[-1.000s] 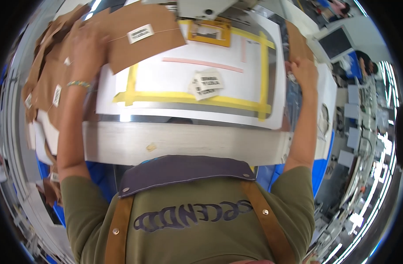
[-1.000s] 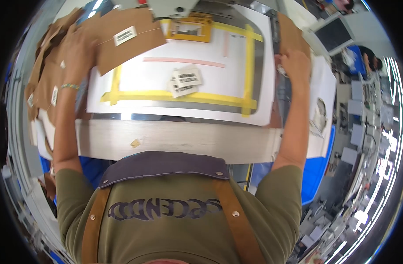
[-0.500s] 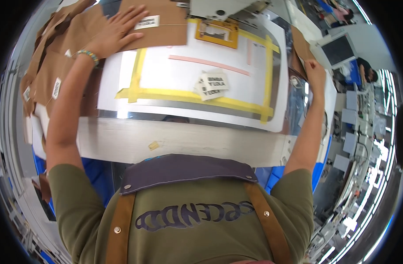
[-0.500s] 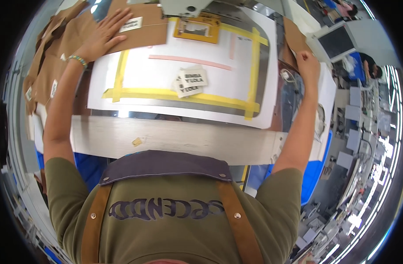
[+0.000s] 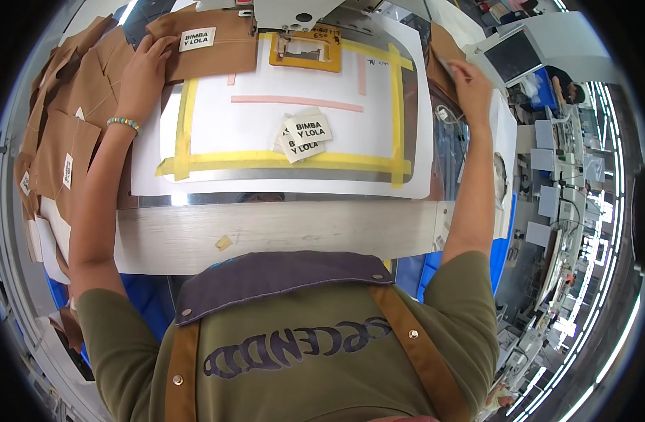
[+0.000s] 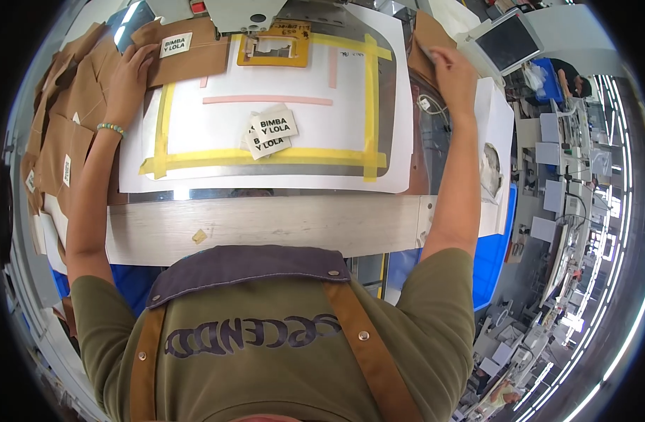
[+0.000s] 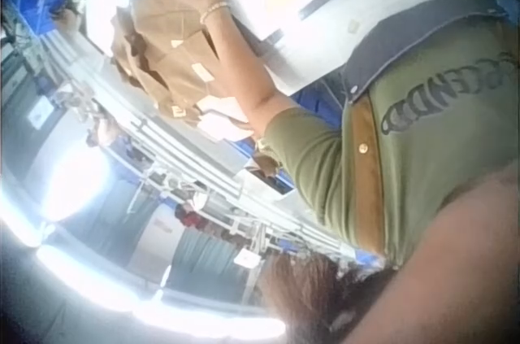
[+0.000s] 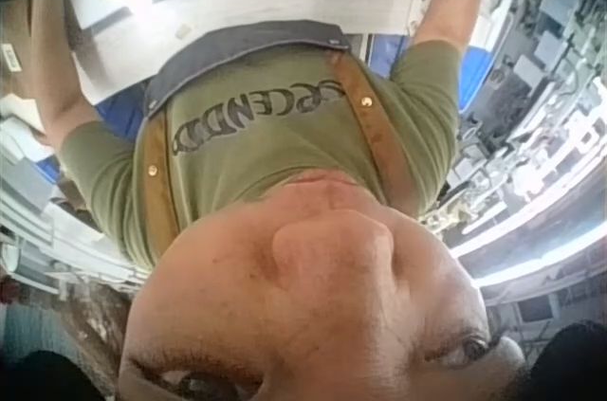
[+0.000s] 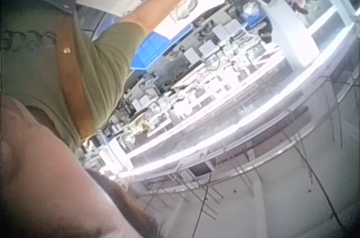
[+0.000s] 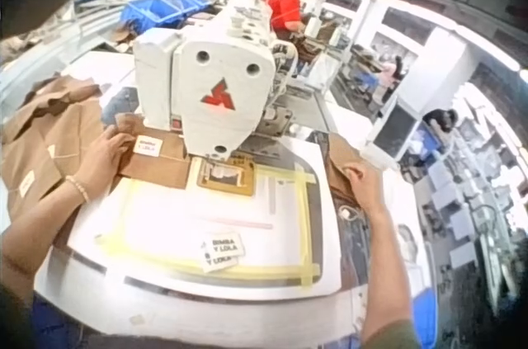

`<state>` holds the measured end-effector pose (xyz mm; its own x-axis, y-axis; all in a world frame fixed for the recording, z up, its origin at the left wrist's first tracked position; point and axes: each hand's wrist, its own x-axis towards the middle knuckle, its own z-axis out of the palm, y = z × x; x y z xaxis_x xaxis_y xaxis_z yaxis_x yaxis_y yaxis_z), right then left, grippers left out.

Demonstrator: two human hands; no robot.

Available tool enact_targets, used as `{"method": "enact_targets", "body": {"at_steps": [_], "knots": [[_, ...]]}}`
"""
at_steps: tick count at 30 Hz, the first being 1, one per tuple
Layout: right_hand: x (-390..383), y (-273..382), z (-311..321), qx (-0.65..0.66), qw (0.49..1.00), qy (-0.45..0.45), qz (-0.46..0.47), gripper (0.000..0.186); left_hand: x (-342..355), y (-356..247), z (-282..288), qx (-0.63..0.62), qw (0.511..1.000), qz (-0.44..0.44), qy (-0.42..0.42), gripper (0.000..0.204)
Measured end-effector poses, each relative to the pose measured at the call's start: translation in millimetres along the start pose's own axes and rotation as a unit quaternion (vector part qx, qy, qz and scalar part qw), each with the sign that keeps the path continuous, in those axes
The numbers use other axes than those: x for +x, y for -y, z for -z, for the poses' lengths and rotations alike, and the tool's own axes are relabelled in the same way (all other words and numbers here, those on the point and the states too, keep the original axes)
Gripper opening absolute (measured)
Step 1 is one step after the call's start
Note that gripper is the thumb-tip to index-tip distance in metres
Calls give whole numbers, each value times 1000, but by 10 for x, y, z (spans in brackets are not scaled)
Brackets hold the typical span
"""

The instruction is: Sewing rectangular brand labels onto pieces of brown leather using an industrial sewing machine.

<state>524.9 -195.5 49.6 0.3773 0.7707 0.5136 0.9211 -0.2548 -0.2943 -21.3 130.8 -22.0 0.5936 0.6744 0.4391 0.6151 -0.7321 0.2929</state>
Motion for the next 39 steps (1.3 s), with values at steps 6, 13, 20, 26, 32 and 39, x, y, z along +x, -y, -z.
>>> {"method": "enact_targets", "body": {"at_steps": [6,13,20,26,32,39], "knots": [[34,27,-59,-34,997,-71,-21,21,-165,142,197,-81,996,-1,26,29],[164,-642,282,107,951,-247,-150,22,-256,203,287,-46,997,32,55,41],[236,188,344,-8,989,-114,92,22,-349,243,322,71,996,29,41,43],[-289,1135,-231,-3,957,129,259,27,-379,367,352,77,997,-22,21,43],[-431,1888,-598,47,877,75,472,23,-343,77,522,144,981,-89,-98,48],[-235,2453,-940,44,817,78,569,26,-569,-981,540,-99,986,-134,-13,54]]}}
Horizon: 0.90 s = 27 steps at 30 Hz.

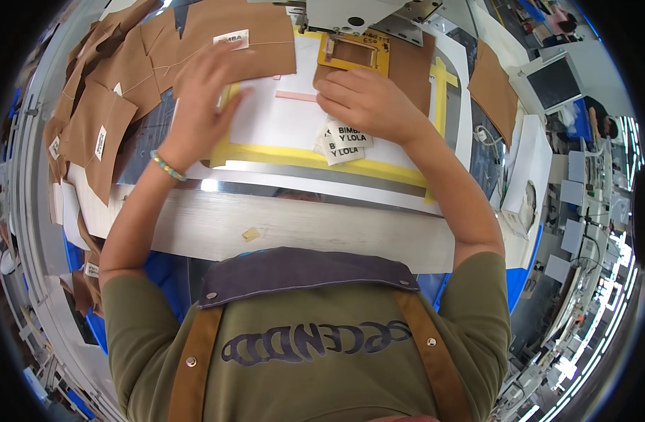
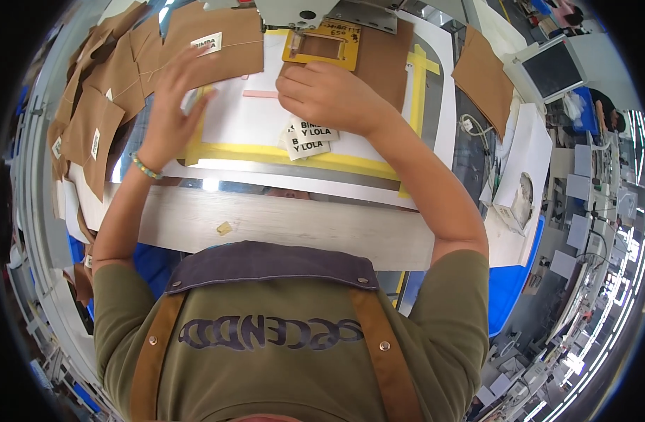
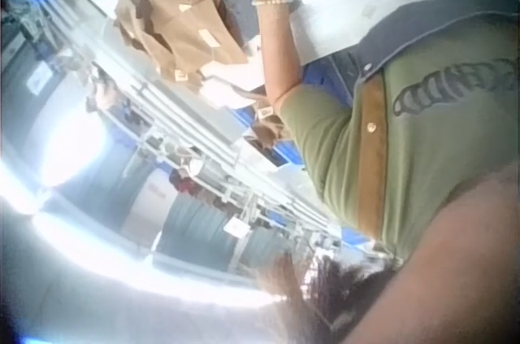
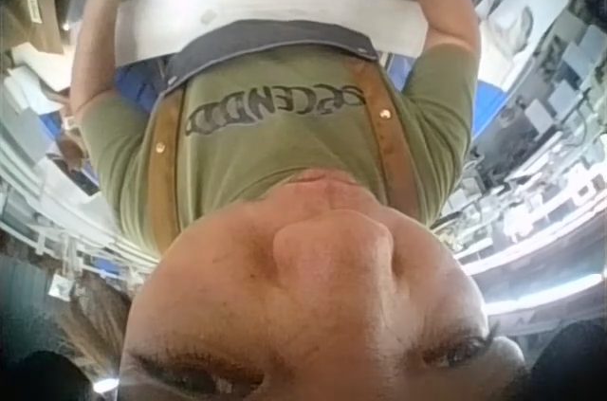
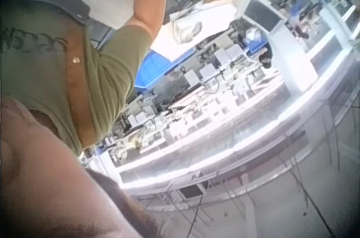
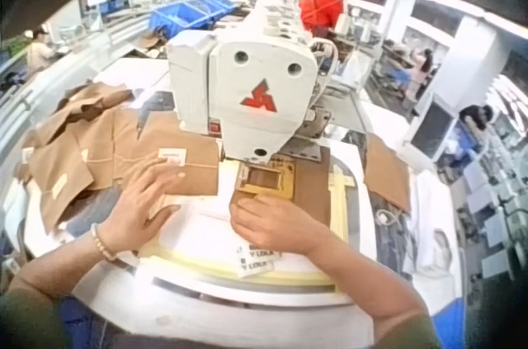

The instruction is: Sewing rectangular brand labels onto pieces of brown leather using an industrial sewing machine.

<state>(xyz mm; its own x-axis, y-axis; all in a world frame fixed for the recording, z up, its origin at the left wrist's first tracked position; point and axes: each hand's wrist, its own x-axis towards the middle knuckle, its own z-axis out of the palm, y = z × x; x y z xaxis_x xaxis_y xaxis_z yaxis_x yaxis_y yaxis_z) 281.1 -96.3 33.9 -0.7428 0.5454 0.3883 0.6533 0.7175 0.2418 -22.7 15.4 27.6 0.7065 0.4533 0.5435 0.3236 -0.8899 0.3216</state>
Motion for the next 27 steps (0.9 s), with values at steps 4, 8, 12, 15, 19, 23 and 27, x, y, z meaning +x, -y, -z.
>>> {"method": "enact_targets", "body": {"at_steps": [4,8,12,15,19,23,27], "knots": [[139,16,-117,41,999,-12,-8,27,-8,-355,-222,-58,996,-20,72,56],[-121,145,114,80,986,-43,-140,27,8,-420,-324,-74,988,-38,130,62],[-620,196,367,60,956,7,-288,32,-16,-355,-398,-12,981,-64,180,67],[-797,302,554,55,927,92,-360,43,-4,-331,-392,19,979,-72,191,64],[-903,416,465,75,907,159,-384,61,-11,-302,-395,42,979,-72,186,63],[-817,365,336,64,911,166,-372,71,-36,-274,-342,74,980,-48,181,63],[-777,377,281,67,912,168,-368,69,-88,-224,-283,64,979,-39,189,65]]}}
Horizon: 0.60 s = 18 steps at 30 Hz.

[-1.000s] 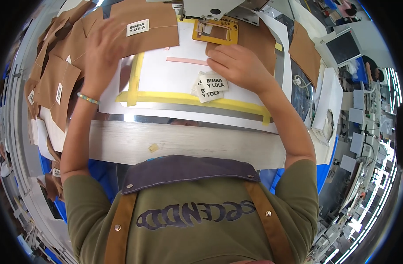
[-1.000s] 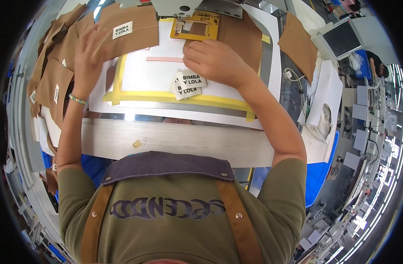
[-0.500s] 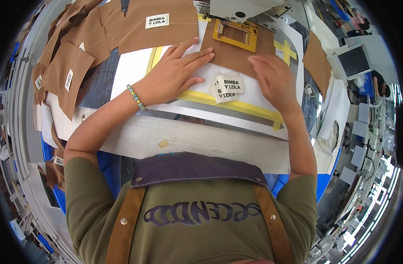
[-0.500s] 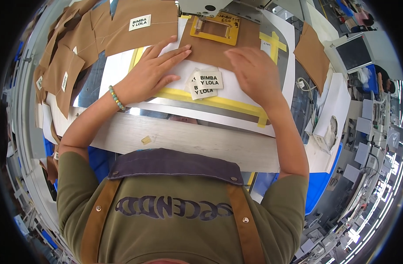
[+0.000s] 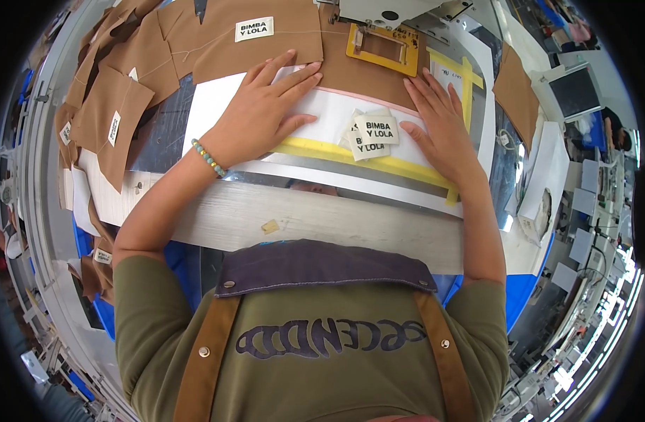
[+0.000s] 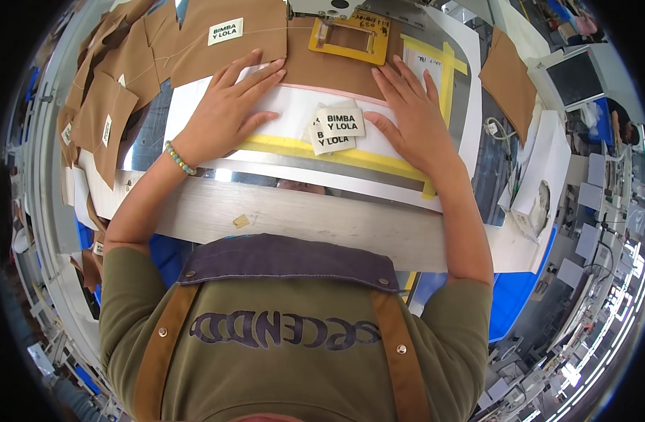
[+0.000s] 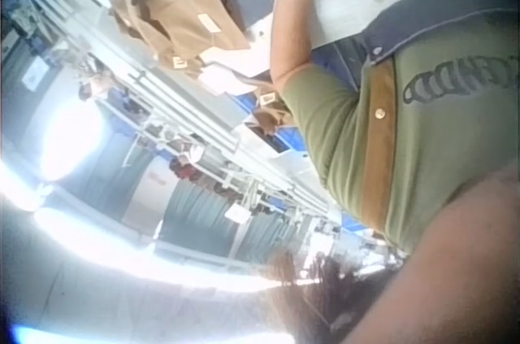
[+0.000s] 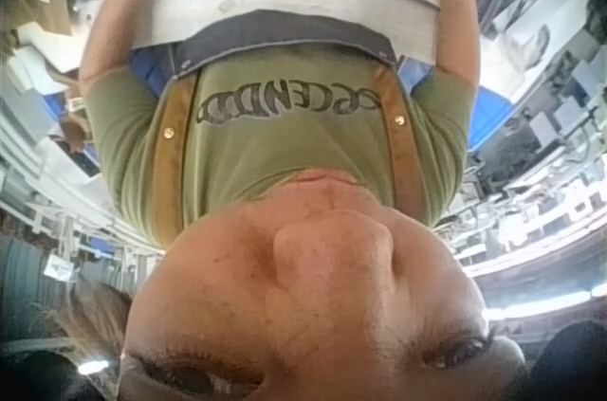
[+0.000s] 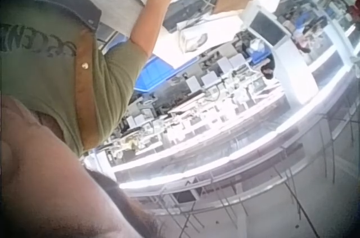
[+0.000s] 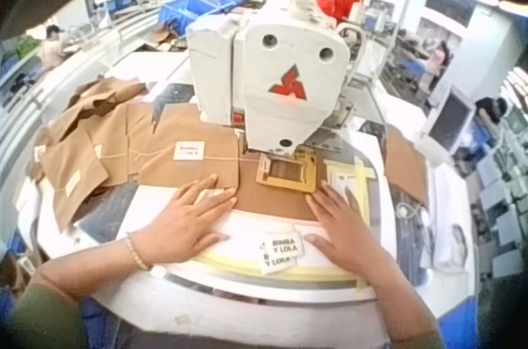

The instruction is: Sewing rectangular brand labels onto pieces of brown leather using an industrial sewing machine.

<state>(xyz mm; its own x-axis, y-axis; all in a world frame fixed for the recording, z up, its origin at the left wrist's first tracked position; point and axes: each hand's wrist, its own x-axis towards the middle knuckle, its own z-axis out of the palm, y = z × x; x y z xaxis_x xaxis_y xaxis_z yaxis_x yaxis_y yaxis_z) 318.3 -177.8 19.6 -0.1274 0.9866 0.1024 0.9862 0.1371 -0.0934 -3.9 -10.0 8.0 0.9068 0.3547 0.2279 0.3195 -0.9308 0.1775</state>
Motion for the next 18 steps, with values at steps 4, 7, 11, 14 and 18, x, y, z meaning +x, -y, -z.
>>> {"method": "enact_targets", "body": {"at_steps": [4,7,11,14,18], "knots": [[-87,-119,72,4,999,-36,-5,67,-42,33,8,-41,999,-9,-14,68],[-228,-136,183,30,997,-68,-29,64,-12,53,16,-53,998,-19,-31,72],[-358,-80,119,62,997,-51,-1,63,28,37,36,-42,999,-28,-8,75],[-385,20,21,35,999,-29,-9,63,46,26,21,-19,999,-35,14,74],[-373,29,-2,21,999,-35,-33,65,70,36,11,1,999,-44,18,72]]}}
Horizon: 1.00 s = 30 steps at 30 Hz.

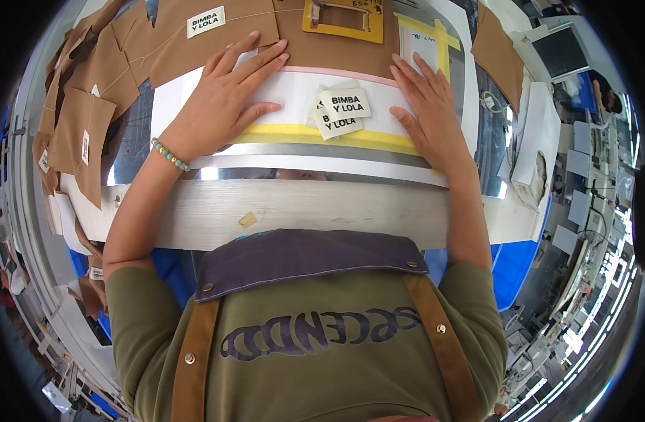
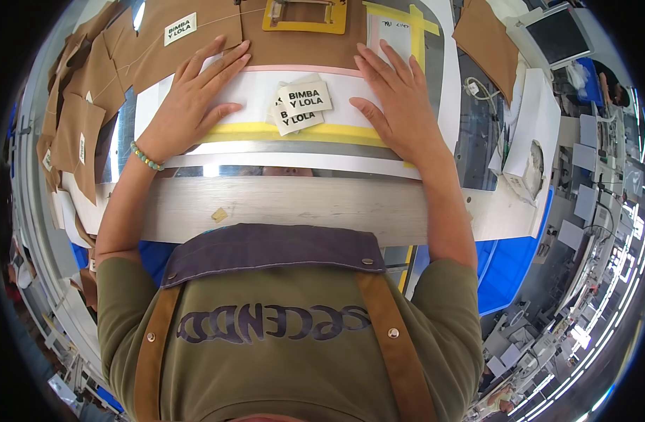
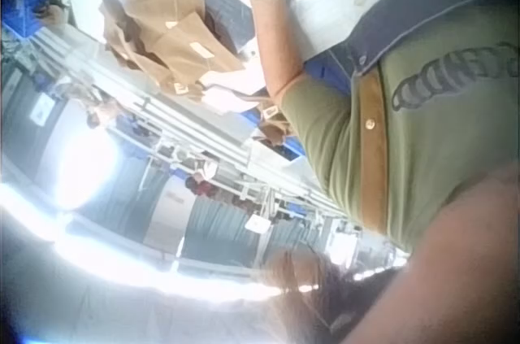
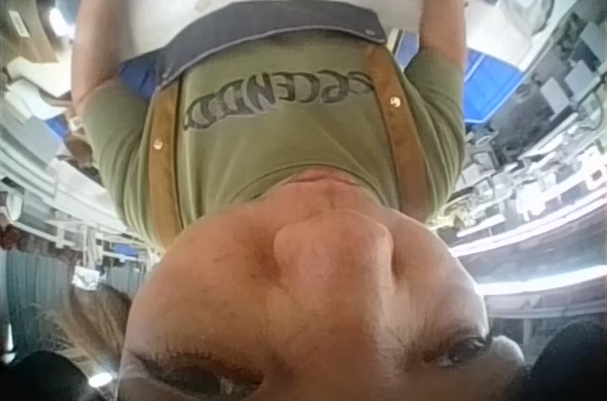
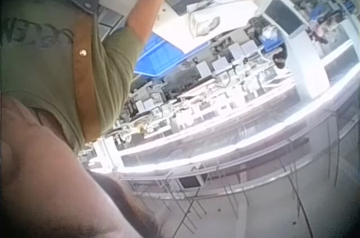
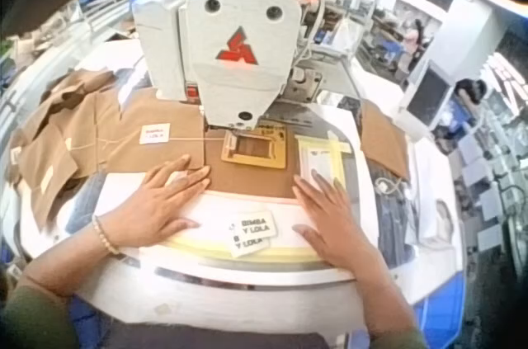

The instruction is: Sewing rectangular brand labels onto pieces of brown leather using an industrial sewing machine.

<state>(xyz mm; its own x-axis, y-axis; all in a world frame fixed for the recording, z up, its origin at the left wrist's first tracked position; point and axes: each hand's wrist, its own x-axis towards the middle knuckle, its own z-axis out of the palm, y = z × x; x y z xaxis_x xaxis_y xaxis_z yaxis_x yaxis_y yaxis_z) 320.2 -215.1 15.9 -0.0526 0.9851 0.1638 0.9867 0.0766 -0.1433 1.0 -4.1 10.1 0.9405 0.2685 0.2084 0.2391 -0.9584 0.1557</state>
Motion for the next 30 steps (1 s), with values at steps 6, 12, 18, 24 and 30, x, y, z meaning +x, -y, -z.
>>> {"method": "enact_targets", "body": {"at_steps": [6,12,18,24,30], "knots": [[7,22,-19,21,998,-59,-7,67,13,-18,-33,0,1000,1,-13,69],[27,19,3,-5,1000,-5,7,66,-6,-14,-7,-44,998,25,-22,73],[15,47,28,-35,999,-5,14,64,16,-16,5,-12,1000,8,5,72],[3,61,20,-26,1000,-5,12,64,1,-20,-13,-22,999,16,-16,69],[6,74,6,5,999,-32,-11,64,12,-20,-19,-14,1000,26,-2,70]]}}
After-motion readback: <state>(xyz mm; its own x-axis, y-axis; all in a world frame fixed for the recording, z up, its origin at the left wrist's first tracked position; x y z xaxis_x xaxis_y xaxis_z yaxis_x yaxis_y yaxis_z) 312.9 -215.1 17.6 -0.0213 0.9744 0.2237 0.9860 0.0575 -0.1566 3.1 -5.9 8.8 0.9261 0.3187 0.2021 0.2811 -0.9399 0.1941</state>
